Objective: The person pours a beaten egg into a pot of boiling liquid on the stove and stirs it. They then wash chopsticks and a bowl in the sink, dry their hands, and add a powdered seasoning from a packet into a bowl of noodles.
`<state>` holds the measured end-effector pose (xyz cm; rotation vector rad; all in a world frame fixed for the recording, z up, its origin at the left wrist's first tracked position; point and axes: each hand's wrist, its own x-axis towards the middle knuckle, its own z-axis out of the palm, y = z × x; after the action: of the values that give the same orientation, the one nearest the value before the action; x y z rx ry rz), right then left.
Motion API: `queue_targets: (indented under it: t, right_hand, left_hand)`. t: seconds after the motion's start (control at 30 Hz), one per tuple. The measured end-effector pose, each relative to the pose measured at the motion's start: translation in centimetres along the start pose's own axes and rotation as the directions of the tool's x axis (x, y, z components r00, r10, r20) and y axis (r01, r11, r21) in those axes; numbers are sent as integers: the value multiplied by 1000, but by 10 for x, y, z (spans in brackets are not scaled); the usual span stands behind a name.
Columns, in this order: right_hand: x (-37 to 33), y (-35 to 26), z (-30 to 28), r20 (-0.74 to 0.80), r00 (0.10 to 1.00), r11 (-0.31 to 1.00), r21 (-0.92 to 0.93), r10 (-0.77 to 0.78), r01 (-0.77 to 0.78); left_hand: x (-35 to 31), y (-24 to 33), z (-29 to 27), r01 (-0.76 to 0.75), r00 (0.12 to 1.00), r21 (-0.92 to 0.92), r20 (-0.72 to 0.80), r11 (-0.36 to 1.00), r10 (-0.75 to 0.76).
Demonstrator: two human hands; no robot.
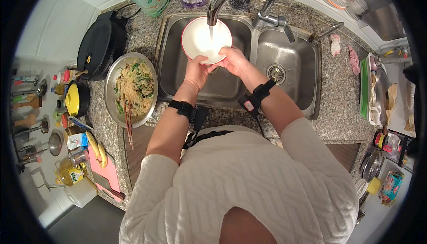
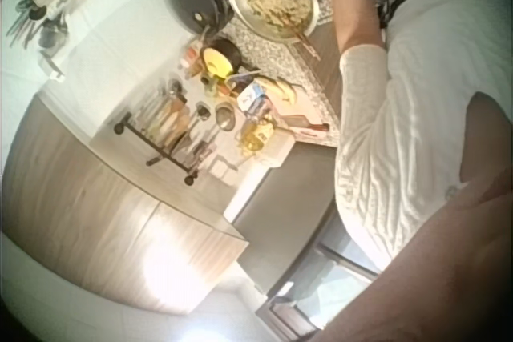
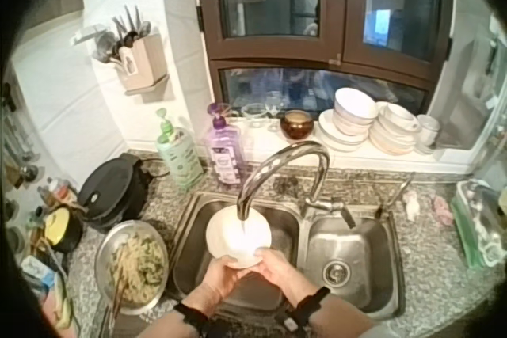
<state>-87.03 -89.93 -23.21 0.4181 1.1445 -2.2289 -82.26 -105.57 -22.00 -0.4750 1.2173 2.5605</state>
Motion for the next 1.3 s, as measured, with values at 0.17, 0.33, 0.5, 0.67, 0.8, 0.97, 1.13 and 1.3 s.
queue_targets:
  t: [0.17, 0.33, 0.5, 0.67, 0.8, 0.97, 1.13, 1.3]
  right_hand:
    - [-13, 8, 27, 146, 665, 87, -949, -732, 304]
    - [-31, 27, 43, 578, 801, 196, -777, -155, 599]
    - [-10, 0, 2, 801, 599, -657, -447, 7, 607]
    - [-11, 17, 26, 779, 548, -601, -603, -303, 525]
    - [-22, 21, 47, 559, 767, -75, -820, -317, 567]
    - [-22, 10, 32, 846, 490, -561, -514, -210, 648]
    - [-28, 17, 31, 594, 784, -201, -803, -182, 562]
    - [-32, 10, 26, 845, 520, -649, -465, -123, 602]
  left_hand:
    - [-5, 17, 3, -217, 950, 110, -205, 970, 236]
    - [3, 19, -8, -137, 953, 94, -259, 986, 157]
    - [-7, 39, -17, -26, 985, 320, -154, 947, 79]
    - [-5, 28, 0, -113, 972, 225, -177, 968, 155]
    - [-3, 28, -1, -226, 957, 135, -155, 965, 246]
    - [-8, 36, -13, -9, 970, 249, -234, 968, 69]
    - [-4, 20, -15, -158, 950, 190, -239, 969, 201]
    - [-4, 20, -26, 5, 976, 182, -215, 983, 35]
